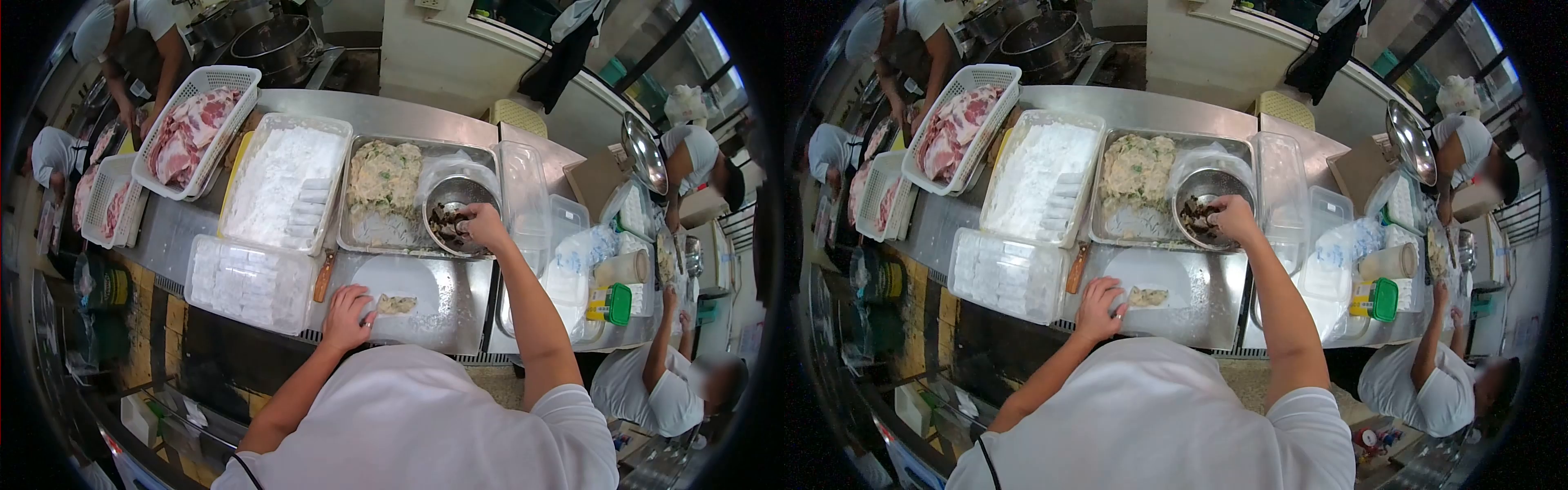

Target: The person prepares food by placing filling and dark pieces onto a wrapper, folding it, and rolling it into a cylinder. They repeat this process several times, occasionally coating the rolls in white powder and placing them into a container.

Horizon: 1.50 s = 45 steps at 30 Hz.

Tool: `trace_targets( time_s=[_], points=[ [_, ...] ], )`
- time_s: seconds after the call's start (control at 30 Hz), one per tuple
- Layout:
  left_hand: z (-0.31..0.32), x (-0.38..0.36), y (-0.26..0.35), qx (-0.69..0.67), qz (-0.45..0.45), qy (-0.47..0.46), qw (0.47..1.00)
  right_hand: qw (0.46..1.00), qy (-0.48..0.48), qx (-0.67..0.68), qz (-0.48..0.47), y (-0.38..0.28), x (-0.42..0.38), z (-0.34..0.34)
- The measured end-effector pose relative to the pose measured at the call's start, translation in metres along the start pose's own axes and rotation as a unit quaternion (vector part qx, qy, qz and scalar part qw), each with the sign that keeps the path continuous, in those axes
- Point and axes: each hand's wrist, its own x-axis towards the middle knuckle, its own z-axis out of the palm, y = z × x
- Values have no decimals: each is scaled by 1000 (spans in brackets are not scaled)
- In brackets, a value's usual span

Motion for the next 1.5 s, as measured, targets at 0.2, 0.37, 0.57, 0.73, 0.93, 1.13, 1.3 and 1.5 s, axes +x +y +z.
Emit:
trace_targets(
  time_s=[0.2,0.37,0.57,0.73,0.93,1.13,1.3,1.5],
  points=[
    [0,0,0,-10,0,3,1000,982,59,-161,-76,-3,-5,-2],
    [0,-2,-2,-7,9,9,1000,990,79,-39,-114,4,-7,0],
    [0,-2,-3,-24,3,9,1000,975,-3,-140,-172,-56,-108,45],
    [0,-3,-6,-28,13,15,999,938,-128,-173,-272,-26,-155,131],
    [1,-5,-7,-27,20,22,999,906,-64,-310,-281,-6,-170,152],
    [1,-6,-10,-33,26,20,999,876,-72,-349,-324,10,-167,162],
    [7,-9,-15,-67,2,26,997,931,51,-296,-205,12,-178,149],
    [22,6,-17,23,-85,93,992,967,145,-207,43,41,-165,129]
  ],
)
